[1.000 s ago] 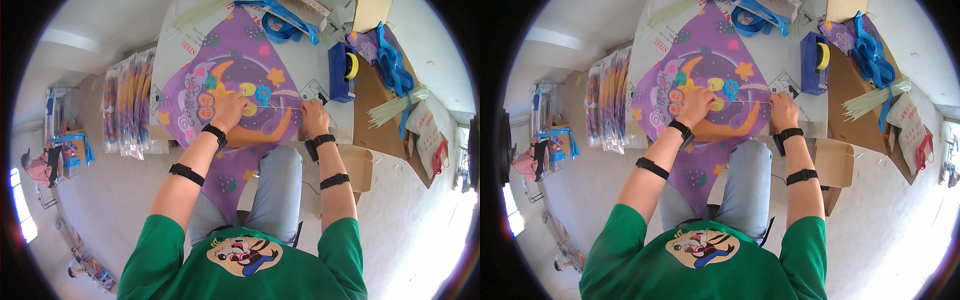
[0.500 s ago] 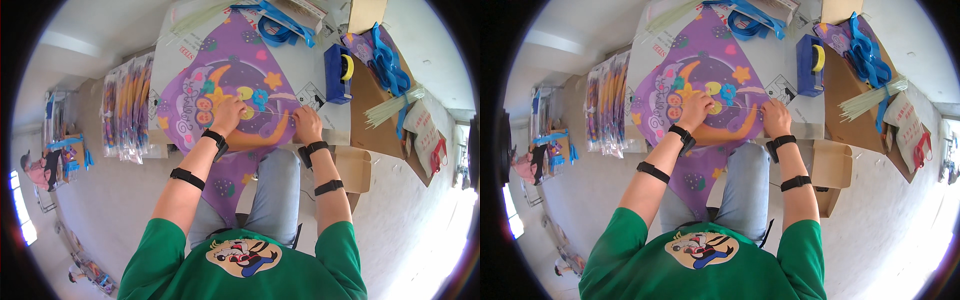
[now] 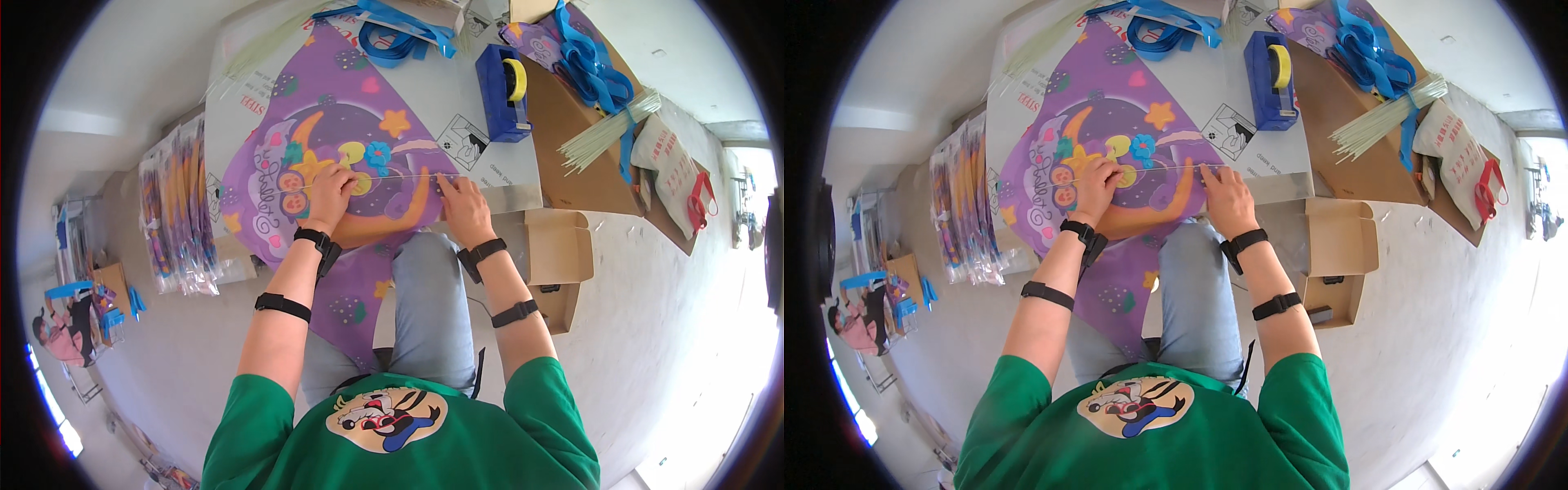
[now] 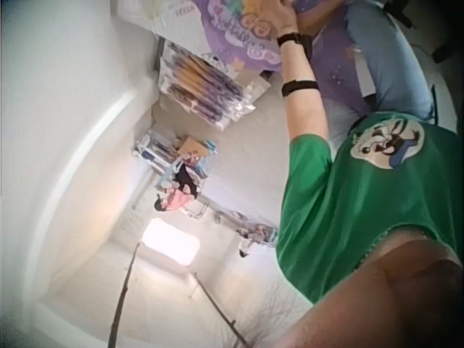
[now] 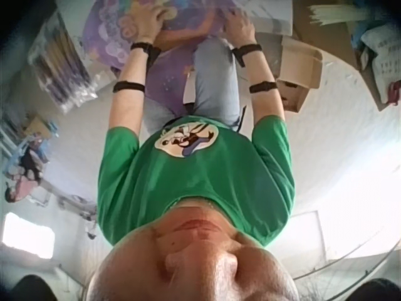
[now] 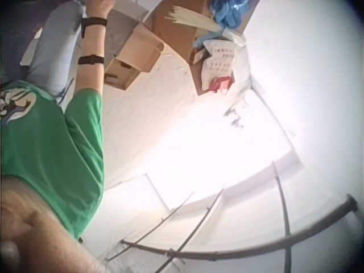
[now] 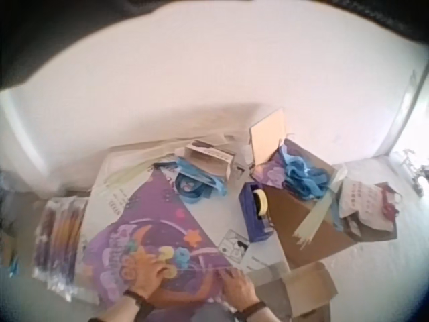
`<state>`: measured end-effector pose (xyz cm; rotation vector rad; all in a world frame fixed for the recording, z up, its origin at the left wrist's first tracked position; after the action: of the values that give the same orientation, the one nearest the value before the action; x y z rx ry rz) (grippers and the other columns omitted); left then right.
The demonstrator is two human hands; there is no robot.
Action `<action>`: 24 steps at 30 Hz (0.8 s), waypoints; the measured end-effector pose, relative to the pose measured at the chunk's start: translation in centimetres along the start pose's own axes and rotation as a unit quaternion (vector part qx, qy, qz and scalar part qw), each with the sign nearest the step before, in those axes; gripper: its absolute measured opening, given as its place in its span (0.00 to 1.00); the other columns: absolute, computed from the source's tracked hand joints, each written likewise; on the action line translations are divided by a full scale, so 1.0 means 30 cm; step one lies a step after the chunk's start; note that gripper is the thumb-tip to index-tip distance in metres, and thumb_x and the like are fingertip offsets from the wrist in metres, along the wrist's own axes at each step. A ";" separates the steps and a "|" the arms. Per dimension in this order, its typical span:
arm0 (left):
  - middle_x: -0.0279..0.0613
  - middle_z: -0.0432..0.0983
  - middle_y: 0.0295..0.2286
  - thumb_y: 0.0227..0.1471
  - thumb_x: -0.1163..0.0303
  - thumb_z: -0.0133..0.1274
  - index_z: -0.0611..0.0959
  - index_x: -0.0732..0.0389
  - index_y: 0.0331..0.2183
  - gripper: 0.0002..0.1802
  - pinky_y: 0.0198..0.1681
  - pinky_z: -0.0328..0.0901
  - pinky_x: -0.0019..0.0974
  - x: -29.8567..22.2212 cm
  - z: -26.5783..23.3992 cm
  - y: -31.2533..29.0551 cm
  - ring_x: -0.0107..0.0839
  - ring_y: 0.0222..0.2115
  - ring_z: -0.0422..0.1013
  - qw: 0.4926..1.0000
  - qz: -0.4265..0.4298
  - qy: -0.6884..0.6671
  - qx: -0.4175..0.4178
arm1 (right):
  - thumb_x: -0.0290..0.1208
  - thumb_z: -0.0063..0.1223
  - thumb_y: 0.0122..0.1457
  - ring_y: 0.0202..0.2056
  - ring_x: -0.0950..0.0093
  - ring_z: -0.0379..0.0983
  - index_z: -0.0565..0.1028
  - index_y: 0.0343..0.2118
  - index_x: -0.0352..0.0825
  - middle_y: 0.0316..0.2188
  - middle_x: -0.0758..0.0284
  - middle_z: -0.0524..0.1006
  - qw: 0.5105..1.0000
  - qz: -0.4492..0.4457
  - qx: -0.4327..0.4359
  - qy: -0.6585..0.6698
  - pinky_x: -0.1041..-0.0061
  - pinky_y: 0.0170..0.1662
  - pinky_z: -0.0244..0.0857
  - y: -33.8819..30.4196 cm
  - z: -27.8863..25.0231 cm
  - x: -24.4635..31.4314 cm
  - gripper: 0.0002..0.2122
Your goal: Assembling kites by folding the sail, inserting support rods, and securing them with tape.
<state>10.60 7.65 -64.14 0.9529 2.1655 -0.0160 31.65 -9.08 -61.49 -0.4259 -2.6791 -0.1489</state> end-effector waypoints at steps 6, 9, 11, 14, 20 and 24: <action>0.41 0.73 0.27 0.41 0.77 0.59 0.80 0.62 0.26 0.05 0.36 0.64 0.42 -0.011 0.008 0.001 0.43 0.32 0.70 1.000 0.016 0.013 -0.013 | 0.26 0.53 0.54 0.40 0.63 0.69 0.70 0.53 0.41 0.36 0.63 0.69 1.000 0.006 0.014 -0.008 0.66 0.42 0.67 -0.012 0.023 -0.016 0.22; 0.40 0.73 0.27 0.41 0.77 0.59 0.80 0.62 0.25 0.05 0.36 0.64 0.43 -0.010 0.002 -0.004 0.43 0.32 0.70 1.000 0.016 0.010 -0.018 | 0.26 0.53 0.53 0.39 0.63 0.69 0.70 0.53 0.40 0.35 0.63 0.69 1.000 0.006 0.005 0.006 0.66 0.42 0.67 -0.020 0.026 -0.015 0.21; 0.41 0.73 0.27 0.40 0.77 0.59 0.80 0.62 0.25 0.05 0.36 0.64 0.43 -0.008 0.001 -0.004 0.43 0.32 0.70 1.000 0.019 0.009 -0.019 | 0.25 0.53 0.53 0.39 0.63 0.68 0.71 0.53 0.40 0.35 0.63 0.69 1.000 0.009 -0.002 0.020 0.66 0.42 0.66 -0.023 0.025 -0.017 0.21; 0.40 0.73 0.27 0.40 0.77 0.59 0.80 0.62 0.25 0.05 0.36 0.64 0.42 -0.005 -0.001 -0.002 0.43 0.32 0.70 1.000 0.013 -0.004 -0.019 | 0.26 0.53 0.54 0.38 0.63 0.68 0.71 0.53 0.40 0.34 0.63 0.69 1.000 0.004 -0.010 0.023 0.65 0.41 0.66 -0.024 0.026 -0.019 0.21; 0.41 0.73 0.28 0.41 0.78 0.59 0.79 0.62 0.27 0.06 0.35 0.65 0.40 -0.009 0.000 0.000 0.42 0.32 0.71 0.999 0.023 0.022 -0.009 | 0.27 0.53 0.54 0.39 0.64 0.67 0.71 0.53 0.40 0.34 0.63 0.68 0.999 0.018 -0.035 0.035 0.67 0.43 0.65 -0.018 0.028 -0.030 0.21; 0.41 0.73 0.28 0.41 0.77 0.59 0.80 0.62 0.27 0.06 0.36 0.65 0.40 -0.005 -0.001 -0.002 0.42 0.33 0.70 0.999 0.020 0.025 -0.008 | 0.28 0.54 0.54 0.39 0.64 0.67 0.71 0.53 0.39 0.34 0.63 0.68 0.999 0.023 -0.021 0.040 0.67 0.43 0.65 -0.015 0.028 -0.025 0.21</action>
<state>10.61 7.52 -64.05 0.9971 2.1875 0.0456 31.83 -9.55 -62.58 -0.4842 -2.5885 -0.2041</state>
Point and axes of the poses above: each hand's wrist, its own y-axis towards the middle knuckle, its own z-axis out of the palm, x = y × z, the point moved 5 cm from there along y, towards the middle knuckle
